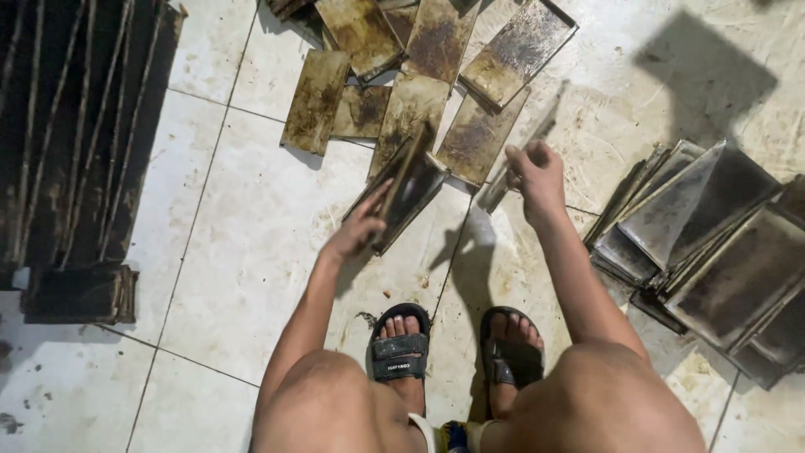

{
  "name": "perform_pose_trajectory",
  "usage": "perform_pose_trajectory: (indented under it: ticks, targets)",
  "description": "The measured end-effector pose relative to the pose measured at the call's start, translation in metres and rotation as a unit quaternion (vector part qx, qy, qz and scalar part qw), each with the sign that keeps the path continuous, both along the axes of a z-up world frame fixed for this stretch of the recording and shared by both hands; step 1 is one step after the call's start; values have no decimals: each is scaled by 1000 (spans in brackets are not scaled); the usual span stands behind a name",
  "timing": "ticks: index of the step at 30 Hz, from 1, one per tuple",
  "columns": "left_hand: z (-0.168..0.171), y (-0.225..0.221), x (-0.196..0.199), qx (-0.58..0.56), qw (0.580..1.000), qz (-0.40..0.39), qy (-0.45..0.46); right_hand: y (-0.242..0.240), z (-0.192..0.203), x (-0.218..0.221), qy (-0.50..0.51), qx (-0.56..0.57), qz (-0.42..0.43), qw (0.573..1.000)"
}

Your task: Stacking metal baking trays on the floor

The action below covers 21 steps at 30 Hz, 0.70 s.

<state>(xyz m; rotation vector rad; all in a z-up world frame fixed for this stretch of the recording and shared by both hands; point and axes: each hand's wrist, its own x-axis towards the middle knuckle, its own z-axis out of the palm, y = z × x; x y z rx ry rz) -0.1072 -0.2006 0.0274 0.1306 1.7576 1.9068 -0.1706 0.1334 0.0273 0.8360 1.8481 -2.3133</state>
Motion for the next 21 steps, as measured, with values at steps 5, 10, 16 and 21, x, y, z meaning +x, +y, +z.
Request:
perform_pose_trajectory:
  ticks: [5,10,16,21]
  targets:
    - [-79,-33,-29,-207,968,118,-77,-22,-15,35,13,117,72,990]
    - [-73,-22,-16,-416,886,101,180,-88,-26,69,8,163,172,971]
    - [-60,3,-13,-394,918,42,-17,-131,-15,66,49,140,363,920]
    - [-31,9,-1,-271,951,64,-135,-111,-12,82,95,285,257,919]
